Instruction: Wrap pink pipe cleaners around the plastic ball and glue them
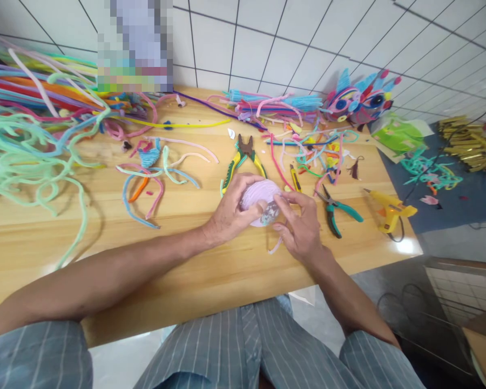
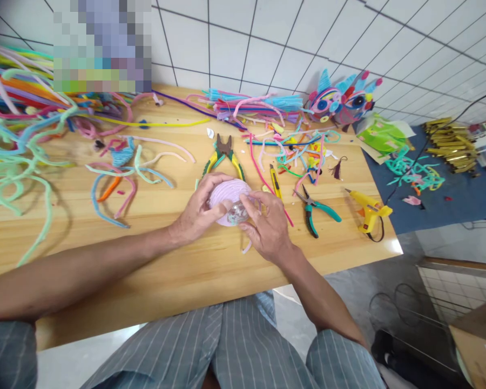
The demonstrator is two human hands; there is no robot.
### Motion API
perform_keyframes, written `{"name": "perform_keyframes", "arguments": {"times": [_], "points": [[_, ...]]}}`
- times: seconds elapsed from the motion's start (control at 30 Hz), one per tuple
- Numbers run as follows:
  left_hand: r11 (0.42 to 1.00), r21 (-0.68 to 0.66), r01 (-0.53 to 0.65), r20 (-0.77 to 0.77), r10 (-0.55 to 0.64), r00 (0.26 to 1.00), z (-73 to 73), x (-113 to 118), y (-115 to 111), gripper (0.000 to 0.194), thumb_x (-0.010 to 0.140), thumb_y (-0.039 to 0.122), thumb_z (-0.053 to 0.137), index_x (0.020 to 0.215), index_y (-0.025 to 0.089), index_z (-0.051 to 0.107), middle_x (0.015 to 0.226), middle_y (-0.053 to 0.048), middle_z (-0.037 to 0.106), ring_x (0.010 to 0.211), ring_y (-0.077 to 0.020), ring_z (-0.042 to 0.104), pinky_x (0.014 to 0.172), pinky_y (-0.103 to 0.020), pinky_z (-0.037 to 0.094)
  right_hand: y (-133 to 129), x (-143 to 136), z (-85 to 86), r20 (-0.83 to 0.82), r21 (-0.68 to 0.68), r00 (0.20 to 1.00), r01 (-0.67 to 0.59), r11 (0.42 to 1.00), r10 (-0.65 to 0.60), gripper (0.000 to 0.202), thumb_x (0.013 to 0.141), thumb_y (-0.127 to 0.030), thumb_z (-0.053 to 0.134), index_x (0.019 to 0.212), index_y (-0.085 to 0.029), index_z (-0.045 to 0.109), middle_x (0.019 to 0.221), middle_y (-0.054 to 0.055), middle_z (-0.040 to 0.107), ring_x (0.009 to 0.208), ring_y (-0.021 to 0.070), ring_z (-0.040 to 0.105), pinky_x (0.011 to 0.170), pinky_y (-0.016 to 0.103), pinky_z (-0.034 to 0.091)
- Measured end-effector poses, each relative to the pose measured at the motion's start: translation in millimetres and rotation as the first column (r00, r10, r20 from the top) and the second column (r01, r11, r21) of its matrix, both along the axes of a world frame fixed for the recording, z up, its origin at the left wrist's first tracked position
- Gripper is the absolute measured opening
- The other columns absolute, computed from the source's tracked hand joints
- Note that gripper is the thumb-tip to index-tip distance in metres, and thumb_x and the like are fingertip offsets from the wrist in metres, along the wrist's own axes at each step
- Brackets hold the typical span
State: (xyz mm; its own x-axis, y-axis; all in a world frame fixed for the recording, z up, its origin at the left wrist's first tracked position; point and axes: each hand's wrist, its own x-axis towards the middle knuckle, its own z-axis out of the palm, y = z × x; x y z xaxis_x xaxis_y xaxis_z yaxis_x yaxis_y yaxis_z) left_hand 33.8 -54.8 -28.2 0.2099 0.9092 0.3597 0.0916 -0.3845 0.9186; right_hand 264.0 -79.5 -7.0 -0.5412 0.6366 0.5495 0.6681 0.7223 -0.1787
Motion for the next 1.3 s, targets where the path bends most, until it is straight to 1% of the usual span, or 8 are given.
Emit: {"name": "perform_keyframes", "arguments": {"times": [0.17, 0.3, 0.4, 0.5, 0.63, 0.93, 1.1, 1.3], "points": [[1.000, -0.026, -0.004, 0.018, 0.005, 1.000, 1.1, 0.6, 2.1, 0.047, 0.098, 0.055, 0.068, 0.129, 0.022, 0.059, 0.129, -0.011, 0.065, 0.123, -0.0268, 0.065, 0.110, -0.044, 0.054, 1.0, -3.1, -0.4, 0.007, 0.036, 1.000, -0.017, 0.999, 0.016, 0.065, 0.111, -0.043, 0.050, 0.173, -0.031, 0.034, 0.139, 0.017, 0.063, 0.128, 0.0327, 0.064, 0.104, 0.055, 0.060], [0.993, -0.118, 0.021, 0.086, -0.011, 0.996, 3.6, 2.0, 3.8, 0.041, 0.093, 0.049, 0.074, 0.121, 0.022, 0.060, 0.118, -0.007, 0.068, 0.109, -0.0230, 0.067, 0.098, -0.038, 0.058, 1.1, -5.1, -0.8, -0.041, 0.065, 0.998, -0.053, 0.996, 0.056, 0.064, 0.110, -0.039, 0.054, 0.172, -0.030, 0.039, 0.135, 0.017, 0.066, 0.126, 0.0323, 0.065, 0.102, 0.054, 0.060], [0.986, -0.164, 0.042, 0.110, -0.024, 0.994, 5.3, 2.9, 2.8, 0.043, 0.092, 0.052, 0.075, 0.118, 0.022, 0.060, 0.114, -0.006, 0.068, 0.104, -0.0219, 0.068, 0.093, -0.035, 0.059, 1.4, -3.9, 0.5, -0.100, 0.062, 0.992, -0.064, 0.996, 0.070, 0.058, 0.109, -0.032, 0.055, 0.167, -0.029, 0.048, 0.132, 0.016, 0.068, 0.123, 0.0310, 0.068, 0.102, 0.053, 0.061], [0.984, -0.173, 0.036, 0.116, -0.016, 0.993, 5.2, 3.3, 1.3, 0.048, 0.093, 0.057, 0.074, 0.121, 0.021, 0.060, 0.118, -0.007, 0.068, 0.109, -0.0230, 0.068, 0.098, -0.037, 0.059, 1.9, -1.7, 2.8, -0.175, 0.045, 0.984, -0.036, 0.998, 0.043, 0.054, 0.107, -0.022, 0.057, 0.160, -0.032, 0.056, 0.129, 0.013, 0.071, 0.119, 0.0281, 0.071, 0.098, 0.048, 0.063], [0.992, -0.123, 0.004, 0.074, 0.006, 0.997, 3.3, 1.9, 2.1, 0.051, 0.096, 0.059, 0.071, 0.129, 0.021, 0.063, 0.126, -0.010, 0.069, 0.118, -0.0259, 0.067, 0.109, -0.042, 0.055, 2.7, -0.3, 3.5, -0.249, 0.022, 0.968, 0.000, 1.000, 0.005, 0.054, 0.104, -0.016, 0.062, 0.156, -0.032, 0.061, 0.124, 0.011, 0.074, 0.113, 0.0258, 0.073, 0.094, 0.044, 0.063], [0.998, -0.060, -0.013, -0.001, 0.013, 1.000, 4.0, -0.7, 3.8, 0.045, 0.100, 0.056, 0.066, 0.128, 0.022, 0.069, 0.124, -0.009, 0.069, 0.118, -0.0259, 0.066, 0.110, -0.043, 0.055, 4.2, -2.6, 1.3, -0.251, -0.018, 0.968, -0.010, 1.000, 0.005, 0.049, 0.102, -0.016, 0.064, 0.147, -0.035, 0.069, 0.130, 0.010, 0.076, 0.116, 0.0268, 0.074, 0.095, 0.046, 0.064], [0.999, 0.017, 0.035, -0.054, -0.034, 0.998, 7.3, -0.6, 0.4, 0.040, 0.101, 0.049, 0.066, 0.131, 0.022, 0.066, 0.129, -0.010, 0.069, 0.122, -0.0264, 0.065, 0.113, -0.044, 0.054, 8.3, -7.9, 5.9, -0.343, -0.014, 0.939, 0.027, 1.000, -0.030, 0.029, 0.099, -0.015, 0.071, 0.122, -0.032, 0.078, 0.107, 0.005, 0.079, 0.098, 0.0229, 0.076, 0.085, 0.042, 0.063], [0.991, 0.073, 0.109, -0.116, -0.101, 0.988, 9.7, -0.7, -3.3, 0.038, 0.103, 0.041, 0.063, 0.135, 0.022, 0.062, 0.134, -0.013, 0.066, 0.131, -0.0283, 0.060, 0.118, -0.047, 0.049, 10.2, -11.4, 9.5, -0.370, -0.020, 0.929, 0.029, 0.999, -0.034, 0.018, 0.096, -0.013, 0.074, 0.107, -0.028, 0.074, 0.095, 0.002, 0.077, 0.089, 0.0203, 0.074, 0.078, 0.037, 0.060]]}}
